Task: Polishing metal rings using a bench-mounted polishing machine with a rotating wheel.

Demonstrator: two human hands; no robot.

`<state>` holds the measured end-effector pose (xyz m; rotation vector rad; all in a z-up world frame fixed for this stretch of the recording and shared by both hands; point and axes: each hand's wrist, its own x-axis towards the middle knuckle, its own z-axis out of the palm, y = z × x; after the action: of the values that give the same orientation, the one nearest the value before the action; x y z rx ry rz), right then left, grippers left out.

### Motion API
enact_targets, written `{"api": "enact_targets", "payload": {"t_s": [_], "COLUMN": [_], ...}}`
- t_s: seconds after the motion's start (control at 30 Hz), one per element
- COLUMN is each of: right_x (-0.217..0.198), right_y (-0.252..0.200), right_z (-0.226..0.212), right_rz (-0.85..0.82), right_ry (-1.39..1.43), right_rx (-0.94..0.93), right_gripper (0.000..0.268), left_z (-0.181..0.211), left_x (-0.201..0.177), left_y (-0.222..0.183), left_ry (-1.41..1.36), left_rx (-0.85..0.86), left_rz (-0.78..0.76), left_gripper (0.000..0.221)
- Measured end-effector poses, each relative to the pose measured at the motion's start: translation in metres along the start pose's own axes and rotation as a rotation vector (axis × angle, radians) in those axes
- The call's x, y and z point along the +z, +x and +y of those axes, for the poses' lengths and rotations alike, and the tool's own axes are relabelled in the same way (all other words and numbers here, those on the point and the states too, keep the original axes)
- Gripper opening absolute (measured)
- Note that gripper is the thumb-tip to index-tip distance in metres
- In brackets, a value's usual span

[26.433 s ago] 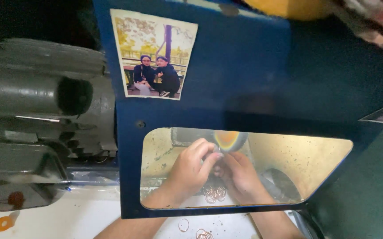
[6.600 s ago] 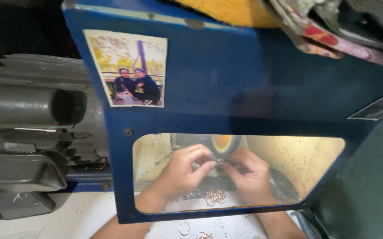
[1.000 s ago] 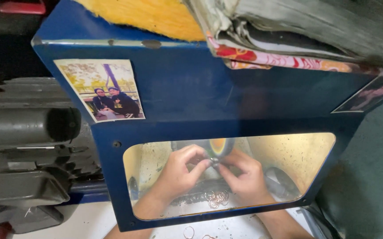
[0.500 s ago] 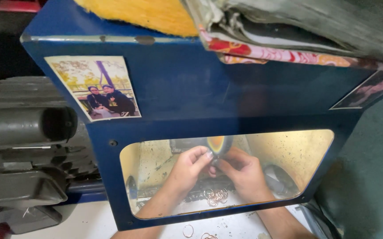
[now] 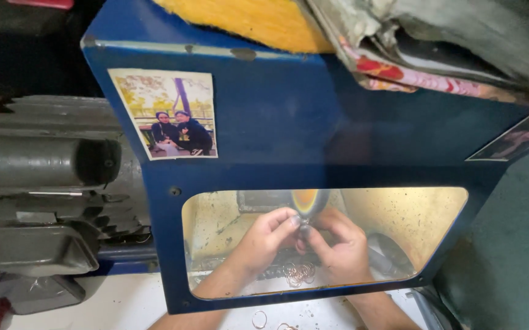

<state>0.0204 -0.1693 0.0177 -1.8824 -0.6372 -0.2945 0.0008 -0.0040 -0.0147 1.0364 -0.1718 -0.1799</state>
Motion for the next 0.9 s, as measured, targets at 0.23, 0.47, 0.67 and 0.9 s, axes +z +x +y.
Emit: {"api": "enact_targets", "payload": {"t_s": [0.23, 0.47, 0.67, 0.9], "right_x": [0.012, 0.013, 0.016, -0.009], "right_y": [0.000, -0.004, -0.017, -0.002], "right_z": [0.006, 0.003, 0.058, 0.041], "right_rz": [0.024, 0.040, -0.052, -0.689], "right_ry": [0.038, -0.008, 0.035, -0.438], "right_rx": [0.214, 0.143, 0.189, -0.172], "right_gripper": [0.017, 0.015, 0.015, 0.012], "left_z": [-0.014, -0.011, -0.038, -0.003], "left_x": [-0.002, -0.008, -0.040, -0.080], "left_y": [0.007, 0.002, 0.010, -0.010], "left_ry": [-0.066, -0.066, 0.123, 0.731], "left_rx": [-0.075, -0.006, 0.088, 0.095], "left_rz": [0.105, 0.015, 0.071, 0.147], "left_gripper": [0.023, 0.023, 0.019, 0.019]}}
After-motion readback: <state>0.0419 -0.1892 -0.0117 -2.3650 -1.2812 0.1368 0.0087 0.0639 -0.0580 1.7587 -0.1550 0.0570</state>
